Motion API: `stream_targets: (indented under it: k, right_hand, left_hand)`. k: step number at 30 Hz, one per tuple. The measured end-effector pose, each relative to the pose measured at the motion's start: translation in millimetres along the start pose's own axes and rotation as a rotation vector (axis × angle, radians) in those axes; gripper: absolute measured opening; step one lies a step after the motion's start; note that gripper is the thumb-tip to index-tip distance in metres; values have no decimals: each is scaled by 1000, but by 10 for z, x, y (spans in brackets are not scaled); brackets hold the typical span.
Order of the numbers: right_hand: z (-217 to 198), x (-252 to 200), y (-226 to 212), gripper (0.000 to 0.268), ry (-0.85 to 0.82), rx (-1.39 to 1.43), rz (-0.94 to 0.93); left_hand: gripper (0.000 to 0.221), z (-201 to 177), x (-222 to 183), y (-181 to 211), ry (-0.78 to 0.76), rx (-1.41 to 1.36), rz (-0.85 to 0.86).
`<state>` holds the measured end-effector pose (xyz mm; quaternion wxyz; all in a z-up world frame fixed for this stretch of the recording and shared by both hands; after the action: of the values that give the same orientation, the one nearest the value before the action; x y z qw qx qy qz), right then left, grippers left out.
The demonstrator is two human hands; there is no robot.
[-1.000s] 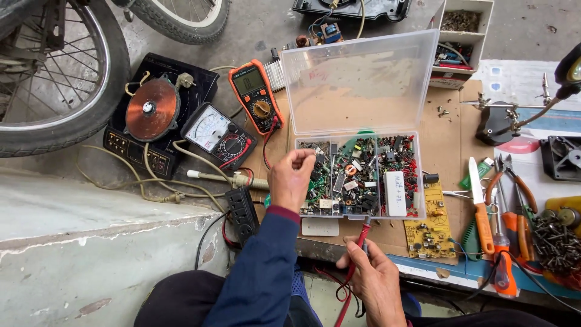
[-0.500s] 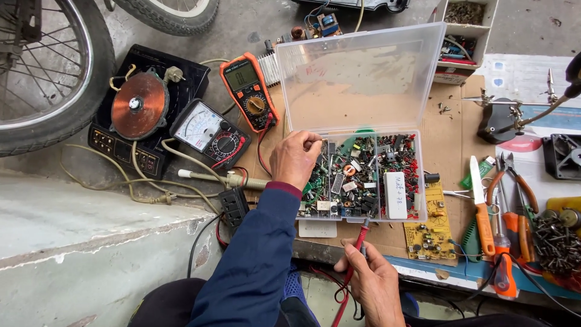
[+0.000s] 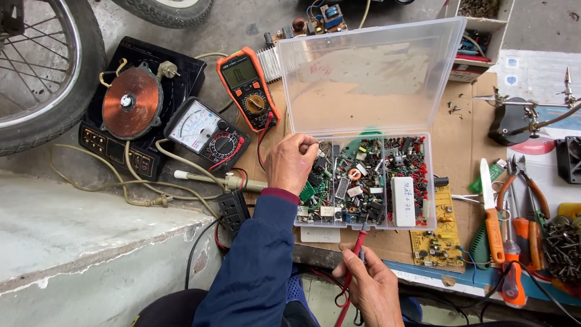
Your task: Testing and sorting various electronic components using a multimeter and manual inspection on a floor-based workspace.
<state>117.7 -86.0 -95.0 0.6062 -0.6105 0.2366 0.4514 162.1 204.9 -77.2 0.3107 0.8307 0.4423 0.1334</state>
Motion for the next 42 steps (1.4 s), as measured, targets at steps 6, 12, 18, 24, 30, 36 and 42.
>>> stream_targets:
  k: [6, 12, 18, 24, 30, 36, 42]
  right_hand:
    - [30, 51, 57, 36, -7, 13, -12]
    - [36, 59, 57, 35, -11, 23, -21]
    - [18, 63, 64, 37, -9, 3, -9]
    - [13, 33, 26, 36, -1, 3, 9]
    - [-16, 61, 52, 36, -9, 9, 6]
    - [-43, 67, 76, 37, -13, 15, 20]
    - [-57, 87, 86, 38, -35, 2, 5]
  left_hand:
    - [4, 36, -33, 124, 5, 26, 63]
    - [4, 127, -56, 284, 58, 76, 246]
    - [4, 296, -22, 340, 84, 131, 343]
    - [7, 391, 19, 366, 85, 145, 396]
    - [3, 301, -56, 420, 19, 111, 387]
    - [17, 409, -199, 541, -105, 120, 464]
    - [29, 481, -195, 515, -166, 173, 438]
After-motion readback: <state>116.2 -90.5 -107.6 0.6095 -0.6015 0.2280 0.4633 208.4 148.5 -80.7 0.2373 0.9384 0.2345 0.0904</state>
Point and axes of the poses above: each hand's wrist, its own x-axis towards the middle knuckle, its own z-axis out of the palm, y = z × x, the point moved 4 cm from there along x, towards the middle knuckle, and after that the axes turned 2 degrees about y, right-handed, at the moved point
